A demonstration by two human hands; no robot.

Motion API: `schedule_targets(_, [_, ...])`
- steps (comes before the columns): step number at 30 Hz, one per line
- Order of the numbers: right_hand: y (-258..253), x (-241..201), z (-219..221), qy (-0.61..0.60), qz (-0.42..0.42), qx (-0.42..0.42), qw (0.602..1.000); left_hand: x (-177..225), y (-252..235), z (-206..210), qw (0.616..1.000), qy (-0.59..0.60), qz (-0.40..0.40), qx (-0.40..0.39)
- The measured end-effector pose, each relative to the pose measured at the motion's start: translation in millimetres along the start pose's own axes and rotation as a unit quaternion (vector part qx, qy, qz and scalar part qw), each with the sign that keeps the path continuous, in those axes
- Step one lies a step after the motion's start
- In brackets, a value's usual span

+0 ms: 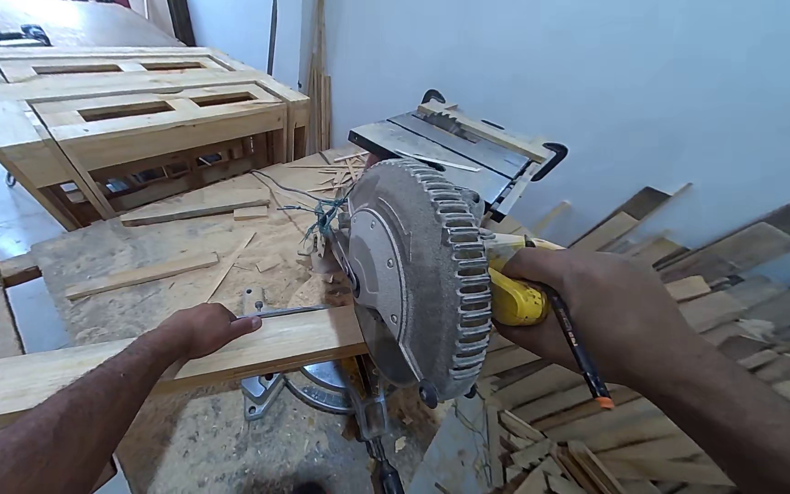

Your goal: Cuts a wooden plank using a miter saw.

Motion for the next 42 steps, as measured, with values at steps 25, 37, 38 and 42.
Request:
schedule_targets(25, [20.8,-10.1,13.3,-0.010,-0.015,0.061,0.998,-0.9,0.0,0.3,1.000,0.013,-0.009,0.011])
schedule_targets(37, [27.2,-13.9,17.4,-0.011,-0.007,0.064,0.998,-0.3,3.0,0.4,1.000,0.014,-0.009,0.017])
schedule_targets(38, [27.7,-14.5,17.8,-0.010,-0.005,0.065,0.998,-0.8,2.4,0.8,1.000,0.013,-0.010,0.017])
schedule_targets(42, [30.6,-16.3,20.0,-0.007,-0.006,0.067,0.998,1.2,5.0,-0.5,1.000,0.020,-0.014,0.012])
Point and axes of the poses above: each hand's wrist, its own y-axis away from the middle knuckle, its own z-axis out of the palm, x = y × z, the point moved 6 cm from there along -y, towards the middle knuckle, and after that the axes turned 5 degrees about -x, right-handed, at the moved point
